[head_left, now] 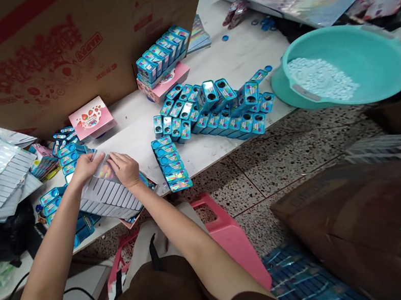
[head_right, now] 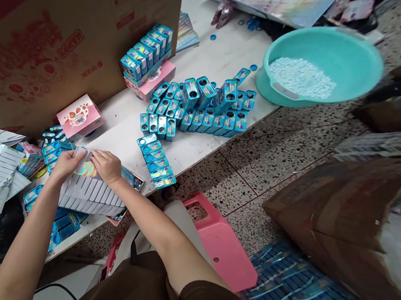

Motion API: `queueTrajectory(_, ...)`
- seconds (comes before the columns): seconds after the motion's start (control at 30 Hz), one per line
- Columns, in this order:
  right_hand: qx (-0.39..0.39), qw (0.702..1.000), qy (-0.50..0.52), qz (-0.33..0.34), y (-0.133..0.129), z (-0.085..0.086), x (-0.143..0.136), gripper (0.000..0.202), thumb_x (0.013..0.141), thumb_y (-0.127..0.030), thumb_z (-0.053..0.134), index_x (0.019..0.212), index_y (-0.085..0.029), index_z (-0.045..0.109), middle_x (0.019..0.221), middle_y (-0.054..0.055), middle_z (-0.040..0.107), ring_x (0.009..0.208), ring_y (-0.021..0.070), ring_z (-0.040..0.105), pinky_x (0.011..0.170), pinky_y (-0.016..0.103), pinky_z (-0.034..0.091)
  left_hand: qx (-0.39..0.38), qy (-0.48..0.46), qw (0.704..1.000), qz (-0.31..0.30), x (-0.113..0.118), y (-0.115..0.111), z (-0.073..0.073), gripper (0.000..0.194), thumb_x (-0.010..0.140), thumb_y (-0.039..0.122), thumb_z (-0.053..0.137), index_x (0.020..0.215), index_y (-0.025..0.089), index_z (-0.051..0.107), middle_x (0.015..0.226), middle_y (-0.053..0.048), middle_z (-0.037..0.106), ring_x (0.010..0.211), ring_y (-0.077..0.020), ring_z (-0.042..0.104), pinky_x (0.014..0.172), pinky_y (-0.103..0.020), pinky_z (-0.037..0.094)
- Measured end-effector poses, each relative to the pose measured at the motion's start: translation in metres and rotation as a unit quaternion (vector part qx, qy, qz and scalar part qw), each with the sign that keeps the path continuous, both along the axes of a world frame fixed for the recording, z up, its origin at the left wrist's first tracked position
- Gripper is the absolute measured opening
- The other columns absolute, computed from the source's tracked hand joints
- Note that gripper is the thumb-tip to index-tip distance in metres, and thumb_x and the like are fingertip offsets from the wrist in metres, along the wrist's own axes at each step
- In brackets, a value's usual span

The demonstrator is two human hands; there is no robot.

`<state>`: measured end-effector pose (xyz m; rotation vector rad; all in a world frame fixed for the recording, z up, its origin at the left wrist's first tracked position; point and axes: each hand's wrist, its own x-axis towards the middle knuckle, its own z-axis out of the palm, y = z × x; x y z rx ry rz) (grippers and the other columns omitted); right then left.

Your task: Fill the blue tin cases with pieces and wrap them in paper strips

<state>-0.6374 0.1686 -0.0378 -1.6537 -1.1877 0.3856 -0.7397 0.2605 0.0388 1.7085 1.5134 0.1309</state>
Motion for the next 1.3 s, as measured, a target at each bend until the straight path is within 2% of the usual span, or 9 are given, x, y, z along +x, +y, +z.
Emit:
queueTrajectory(0.17,0.008,1.000,-0.026,-0.015,-0.001,0.002,-0.002,0.025,0.090,-0.030,0.050,0.105,-0.023,0.069,0.105,0.004,0.070,0.094,0.0172,0.065,0.089,0.029,0.049,0.001,0.008,1.000,0.010,0.002,-0.001,0.000,0.046,0.063,0.057,0.061,0.072,0.012,0.065,0.056,0.000,0.057,0.049,-0.0115,0.047,0.048,-0.022,0.035)
queueTrajectory(0.6,0.026,0.999,-0.006,-0.041,-0.002,0.008,0.001,0.015,0.086,-0.024,0.055,0.085,-0.022,0.070,0.097,0.004,0.070,0.089,0.0157,0.062,0.083,0.028,0.047,-0.009,0.006,1.000,0.014,0.005,-0.003,0.004,0.044,0.061,0.056,0.063,0.066,0.013,0.060,0.053,0.001,0.054,0.047,-0.0109,0.044,0.048,-0.022,0.034)
queueTrajectory(0.7,0.029,0.999,0.000,-0.039,-0.001,0.012,0.005,0.013,0.085,-0.023,0.055,0.082,-0.020,0.067,0.091,0.004,0.068,0.087,0.0161,0.059,0.083,0.028,0.046,0.002,0.032,0.999,-0.025,0.007,-0.004,0.007,0.043,0.065,0.057,0.059,0.066,0.014,0.061,0.053,0.000,0.054,0.048,-0.0122,0.045,0.049,-0.023,0.033)
queueTrajectory(0.8,0.040,0.999,-0.009,-0.023,-0.008,0.019,0.009,0.015,0.087,-0.022,0.052,0.080,-0.018,0.065,0.089,0.006,0.067,0.087,0.0172,0.057,0.083,0.030,0.045,0.103,0.123,0.980,-0.116,0.010,-0.003,0.011,0.041,0.072,0.054,0.052,0.061,0.016,0.060,0.051,-0.001,0.053,0.051,-0.0146,0.046,0.051,-0.024,0.031)
queueTrajectory(0.97,0.063,0.997,0.051,-0.017,-0.046,0.028,0.022,0.017,0.088,-0.026,0.050,0.084,-0.019,0.065,0.088,0.006,0.067,0.088,0.0161,0.059,0.083,0.028,0.045,0.285,0.229,0.903,-0.227,0.018,0.010,0.005,0.034,0.082,0.042,0.046,0.068,0.016,0.063,0.066,-0.009,0.062,0.070,-0.0219,0.055,0.066,-0.031,0.036)
queueTrajectory(1.03,0.043,0.993,0.099,-0.047,-0.069,0.026,0.035,0.016,0.087,-0.028,0.052,0.081,-0.019,0.065,0.083,0.004,0.067,0.081,0.0153,0.060,0.078,0.027,0.046,0.320,0.227,0.891,-0.231,0.021,0.017,-0.001,0.029,0.083,0.037,0.048,0.079,0.014,0.066,0.076,-0.013,0.063,0.084,-0.0265,0.056,0.078,-0.039,0.037)
queueTrajectory(1.1,0.000,0.986,0.139,-0.096,-0.092,0.020,0.051,0.017,0.085,-0.030,0.054,0.078,-0.019,0.066,0.077,0.003,0.067,0.073,0.0149,0.060,0.072,0.027,0.047,0.358,0.204,0.890,-0.196,0.025,0.018,-0.007,0.035,0.083,0.037,0.052,0.103,0.011,0.062,0.098,-0.018,0.062,0.101,-0.0335,0.050,0.086,-0.047,0.034)
queueTrajectory(1.2,-0.067,0.969,0.176,-0.158,-0.123,0.007,0.077,0.020,0.080,-0.035,0.057,0.075,-0.019,0.067,0.075,0.003,0.068,0.068,0.0150,0.059,0.069,0.027,0.046,0.416,0.117,0.890,-0.144,0.035,-0.005,-0.012,0.056,0.081,0.039,0.057,0.128,0.011,0.046,0.128,-0.020,0.047,0.118,-0.0378,0.037,0.095,-0.053,0.028)
queueTrajectory(1.3,-0.110,0.946,0.234,-0.195,-0.141,-0.005,0.096,0.024,0.076,-0.040,0.060,0.076,-0.017,0.068,0.072,0.002,0.067,0.064,0.0144,0.058,0.066,0.026,0.046,0.362,-0.006,0.921,-0.144,0.051,-0.057,-0.020,0.041,0.083,0.038,0.055,0.116,0.015,0.055,0.117,-0.015,0.054,0.114,-0.0300,0.043,0.098,-0.047,0.030)
